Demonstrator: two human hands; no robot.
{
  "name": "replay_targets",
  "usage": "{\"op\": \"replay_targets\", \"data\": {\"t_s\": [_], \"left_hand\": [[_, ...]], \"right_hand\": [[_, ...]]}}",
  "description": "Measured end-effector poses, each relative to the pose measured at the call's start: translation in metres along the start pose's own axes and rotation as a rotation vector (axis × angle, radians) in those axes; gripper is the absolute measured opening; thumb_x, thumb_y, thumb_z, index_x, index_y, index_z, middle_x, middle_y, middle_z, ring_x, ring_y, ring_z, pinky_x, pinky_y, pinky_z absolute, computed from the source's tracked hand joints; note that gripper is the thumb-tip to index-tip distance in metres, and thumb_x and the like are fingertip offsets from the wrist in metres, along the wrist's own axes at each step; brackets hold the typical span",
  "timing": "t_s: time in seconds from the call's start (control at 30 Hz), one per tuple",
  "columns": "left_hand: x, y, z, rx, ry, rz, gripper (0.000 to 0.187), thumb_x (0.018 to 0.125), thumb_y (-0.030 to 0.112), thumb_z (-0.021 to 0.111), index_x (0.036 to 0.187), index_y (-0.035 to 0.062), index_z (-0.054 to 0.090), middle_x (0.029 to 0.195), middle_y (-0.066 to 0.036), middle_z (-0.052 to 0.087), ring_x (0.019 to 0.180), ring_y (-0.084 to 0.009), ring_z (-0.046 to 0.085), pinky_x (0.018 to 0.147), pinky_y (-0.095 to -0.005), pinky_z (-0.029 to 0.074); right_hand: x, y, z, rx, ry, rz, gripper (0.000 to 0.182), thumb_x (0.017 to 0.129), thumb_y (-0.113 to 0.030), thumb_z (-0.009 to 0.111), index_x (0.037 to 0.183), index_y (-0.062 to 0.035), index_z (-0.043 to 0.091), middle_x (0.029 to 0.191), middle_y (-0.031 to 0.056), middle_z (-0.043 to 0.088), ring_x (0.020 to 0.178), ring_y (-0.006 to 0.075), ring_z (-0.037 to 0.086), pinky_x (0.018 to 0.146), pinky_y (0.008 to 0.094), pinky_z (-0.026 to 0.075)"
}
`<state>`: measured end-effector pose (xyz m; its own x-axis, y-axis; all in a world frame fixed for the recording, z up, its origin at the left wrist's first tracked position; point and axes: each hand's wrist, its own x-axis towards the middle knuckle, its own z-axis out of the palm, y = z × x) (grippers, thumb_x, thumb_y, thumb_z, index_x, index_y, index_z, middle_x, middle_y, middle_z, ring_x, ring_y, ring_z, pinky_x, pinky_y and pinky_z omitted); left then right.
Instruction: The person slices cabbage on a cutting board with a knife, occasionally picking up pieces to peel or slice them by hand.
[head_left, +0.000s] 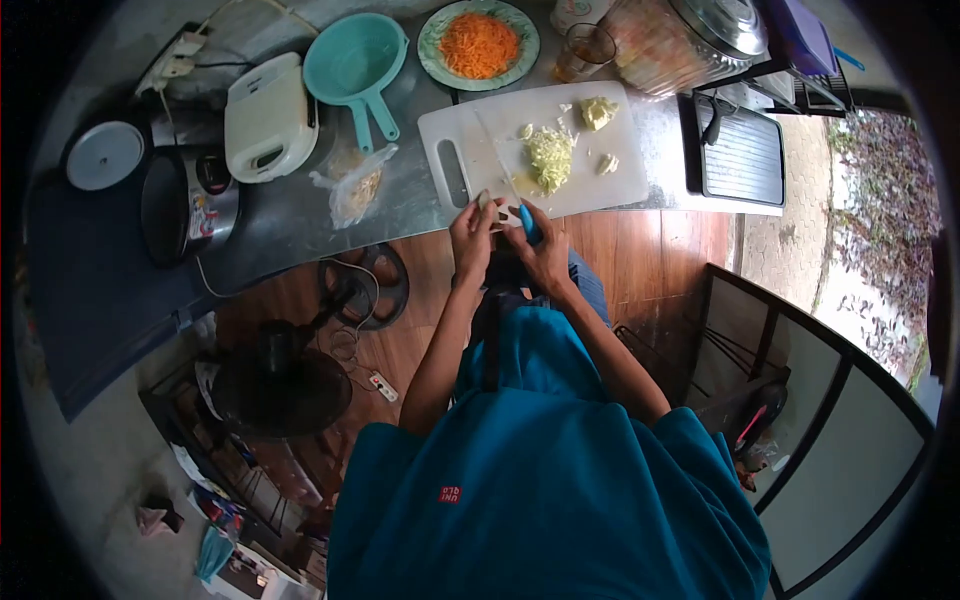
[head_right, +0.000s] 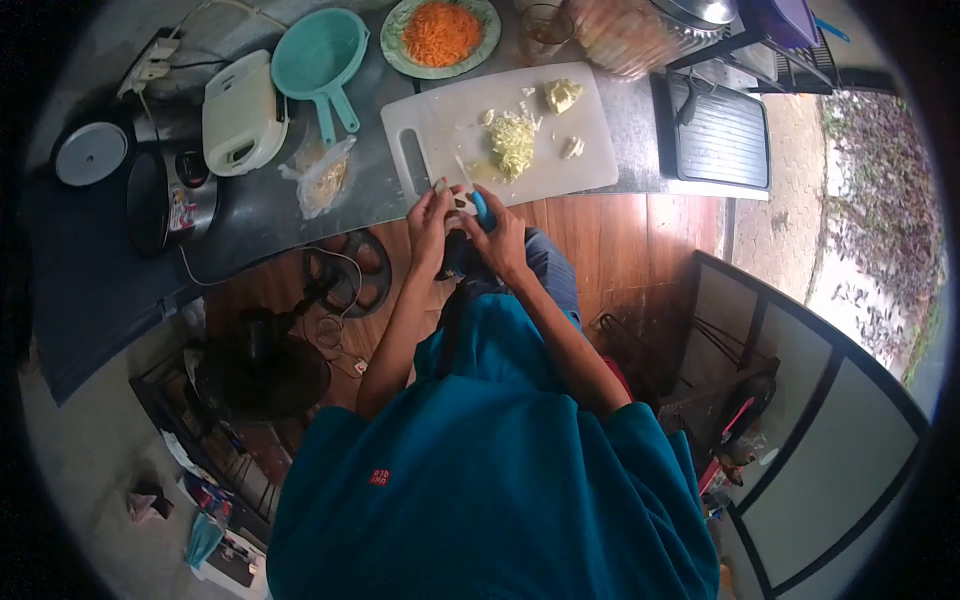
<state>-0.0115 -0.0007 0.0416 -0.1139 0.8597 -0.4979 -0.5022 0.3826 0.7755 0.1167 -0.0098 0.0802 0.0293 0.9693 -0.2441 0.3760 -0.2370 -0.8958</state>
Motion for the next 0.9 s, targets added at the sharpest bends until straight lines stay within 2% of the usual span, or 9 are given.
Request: {"op": "replay_targets", "data": {"t_s": [0.13,0.2,0.27,0.33,0.57,0.7,0.77,0.87,0.9], "left_hand": [[0.029,0.002,-0.014,0.245,0.064,0.189,0.027,0.094,0.016,0.063,0.113,-0.002,0.059,0.1,-0.009,0.07,0.081,-0.015,0.064,0.07,-0.025,0.051],[0.041,0.001,-0.017,0.807,0.066,0.534,0.024,0.089,0.015,0.069,0.108,0.0012,0.064,0.098,-0.008,0.071,0.08,-0.0172,0.064,0.072,-0.0281,0.051],[0.048,0.002,-0.013,0.842,0.117,0.494,0.021,0.085,0.012,0.072,0.103,0.0032,0.066,0.098,-0.009,0.07,0.083,-0.0217,0.065,0.078,-0.0333,0.051],[0.053,0.001,-0.013,0.957,0.066,0.718,0.026,0.083,0.012,0.072,0.107,0.0032,0.067,0.101,-0.01,0.067,0.092,-0.0263,0.063,0.084,-0.0364,0.049],[0.045,0.001,-0.02,1.128,0.055,0.686,0.026,0.084,0.012,0.07,0.11,0.0077,0.069,0.104,-0.008,0.059,0.099,-0.0288,0.057,0.089,-0.0384,0.046],[0.052,-0.002,-0.014,1.075,0.045,0.704,0.022,0.084,0.011,0.069,0.106,0.0081,0.071,0.098,-0.009,0.06,0.094,-0.0293,0.059,0.085,-0.0394,0.048],[0.059,-0.007,-0.011,1.068,0.04,0.676,0.02,0.084,0.011,0.069,0.104,0.007,0.071,0.096,-0.009,0.06,0.092,-0.0295,0.06,0.083,-0.0394,0.048],[0.061,-0.016,-0.005,1.063,0.169,0.732,0.016,0.083,0.009,0.07,0.097,0.0022,0.071,0.09,-0.011,0.064,0.082,-0.0304,0.063,0.074,-0.0394,0.05],[0.06,-0.018,-0.004,1.043,0.196,0.744,0.015,0.083,0.008,0.069,0.096,0.0013,0.071,0.091,-0.012,0.064,0.082,-0.0311,0.063,0.074,-0.0398,0.05]], "right_hand": [[0.005,0.02,-0.009,-0.084,0.062,0.064,0.048,0.089,-0.03,0.065,0.128,-0.0026,0.057,0.097,0.0226,0.07,0.088,0.0321,0.071,0.08,0.04,0.053],[0.005,0.019,-0.022,-0.028,-0.043,0.178,0.049,0.092,-0.034,0.061,0.129,-0.0024,0.056,0.098,0.0255,0.069,0.087,0.0358,0.07,0.08,0.0414,0.053],[0.003,0.017,-0.029,-0.109,-0.122,0.232,0.048,0.093,-0.036,0.059,0.129,-0.0046,0.057,0.095,0.0261,0.068,0.085,0.0392,0.069,0.079,0.0432,0.052],[-0.006,0.028,-0.025,-0.15,-0.123,0.192,0.047,0.094,-0.036,0.057,0.129,-0.0056,0.056,0.092,0.0267,0.068,0.083,0.0413,0.068,0.078,0.0448,0.052],[-0.014,0.035,-0.018,-0.335,-0.109,0.152,0.042,0.099,-0.033,0.049,0.133,-0.0083,0.053,0.092,0.0315,0.063,0.078,0.049,0.062,0.07,0.0515,0.05],[-0.01,0.024,-0.014,-0.266,-0.027,0.153,0.042,0.099,-0.032,0.048,0.135,-0.009,0.051,0.092,0.0322,0.063,0.08,0.0492,0.062,0.069,0.0526,0.049],[-0.013,0.013,-0.013,-0.29,-0.105,0.19,0.043,0.1,-0.029,0.047,0.138,-0.0095,0.047,0.094,0.0326,0.063,0.083,0.0484,0.062,0.071,0.0524,0.049],[-0.025,0.028,0.0,-0.228,-0.03,0.006,0.044,0.101,-0.027,0.045,0.141,-0.0098,0.044,0.096,0.0329,0.063,0.085,0.0481,0.062,0.073,0.052,0.048],[-0.028,0.018,-0.002,-0.236,-0.082,0.093,0.043,0.101,-0.026,0.045,0.141,-0.0093,0.044,0.096,0.0327,0.063,0.086,0.0482,0.061,0.075,0.0516,0.047]]}}
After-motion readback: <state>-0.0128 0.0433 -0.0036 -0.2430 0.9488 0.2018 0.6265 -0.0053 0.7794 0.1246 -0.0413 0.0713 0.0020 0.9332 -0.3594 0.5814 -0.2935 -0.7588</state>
